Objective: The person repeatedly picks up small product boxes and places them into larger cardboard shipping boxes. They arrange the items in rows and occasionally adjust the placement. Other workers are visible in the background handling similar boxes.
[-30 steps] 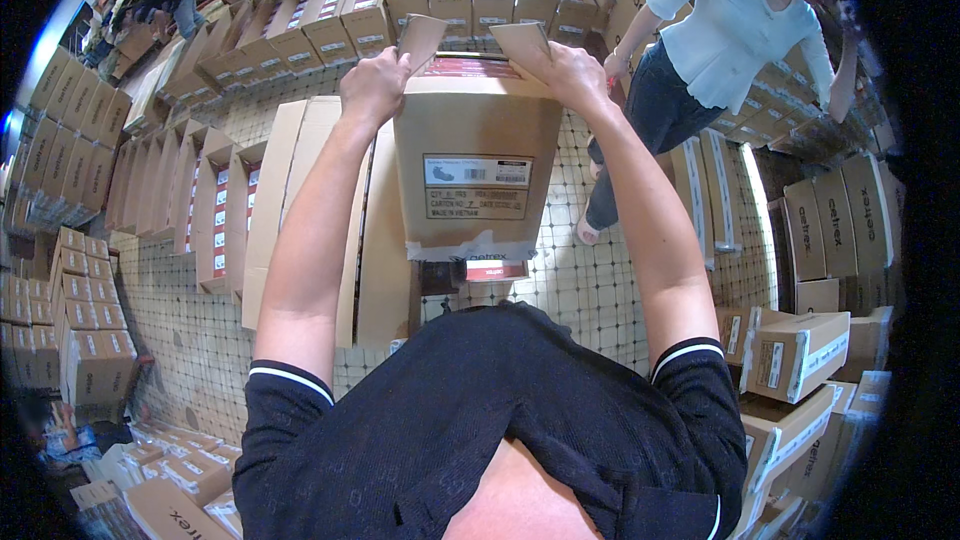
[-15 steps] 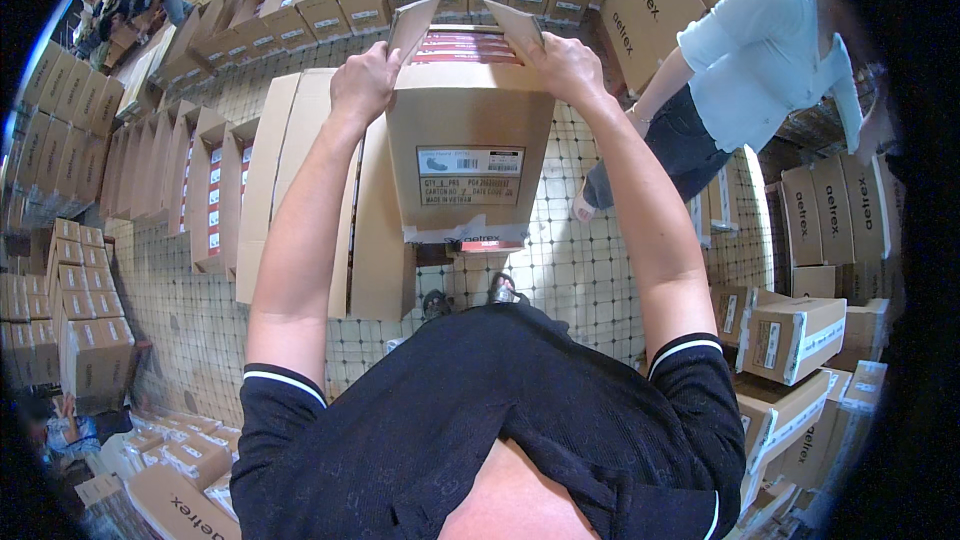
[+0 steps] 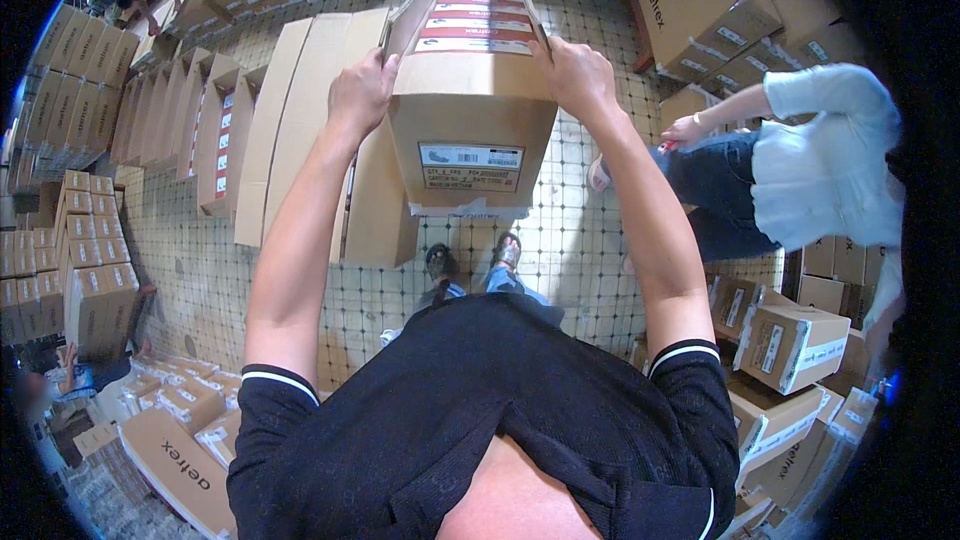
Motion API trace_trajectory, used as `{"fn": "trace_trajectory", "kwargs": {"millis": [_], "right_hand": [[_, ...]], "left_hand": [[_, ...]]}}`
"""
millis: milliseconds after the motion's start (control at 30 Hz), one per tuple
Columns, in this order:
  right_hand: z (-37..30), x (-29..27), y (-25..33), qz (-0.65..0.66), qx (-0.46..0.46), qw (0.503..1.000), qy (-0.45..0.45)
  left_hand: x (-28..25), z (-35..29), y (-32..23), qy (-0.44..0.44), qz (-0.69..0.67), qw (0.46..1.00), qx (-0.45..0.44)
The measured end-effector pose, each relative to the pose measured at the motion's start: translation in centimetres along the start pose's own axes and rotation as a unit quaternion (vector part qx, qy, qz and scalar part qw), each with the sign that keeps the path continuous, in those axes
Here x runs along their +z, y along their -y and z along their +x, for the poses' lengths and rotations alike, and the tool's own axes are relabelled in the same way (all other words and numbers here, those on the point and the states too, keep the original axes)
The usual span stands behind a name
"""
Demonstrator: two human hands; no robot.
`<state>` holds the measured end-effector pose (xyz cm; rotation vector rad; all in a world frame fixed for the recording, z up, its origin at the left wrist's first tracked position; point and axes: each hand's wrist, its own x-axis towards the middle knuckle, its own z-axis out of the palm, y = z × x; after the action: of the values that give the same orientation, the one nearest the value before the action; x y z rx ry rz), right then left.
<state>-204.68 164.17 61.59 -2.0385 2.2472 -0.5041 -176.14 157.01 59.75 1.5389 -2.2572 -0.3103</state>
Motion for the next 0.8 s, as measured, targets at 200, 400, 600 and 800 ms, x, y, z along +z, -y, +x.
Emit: {"fn": "trace_trajectory", "kwargs": {"millis": [200, 400, 600, 800], "right_hand": [[-9.6, 6.8, -0.9, 0.023, 0.021, 0.999, -0.044], [-26.4, 16.6, 3.2, 0.081, 0.193, 0.965, 0.161], [-29.2, 19.6, 5.4, 0.056, 0.212, 0.967, 0.128], [-28.2, 18.4, 10.6, -0.008, 0.04, 0.99, -0.133]], "left_hand": [[5.8, -10.0, 2.3, 0.008, -0.031, 0.999, -0.027], [13.6, -26.3, 5.2, 0.333, -0.043, 0.935, -0.115], [14.3, -27.6, 6.0, 0.165, -0.022, 0.984, -0.066], [11.7, -26.7, 5.4, 0.213, -0.023, 0.977, 0.011]]}}
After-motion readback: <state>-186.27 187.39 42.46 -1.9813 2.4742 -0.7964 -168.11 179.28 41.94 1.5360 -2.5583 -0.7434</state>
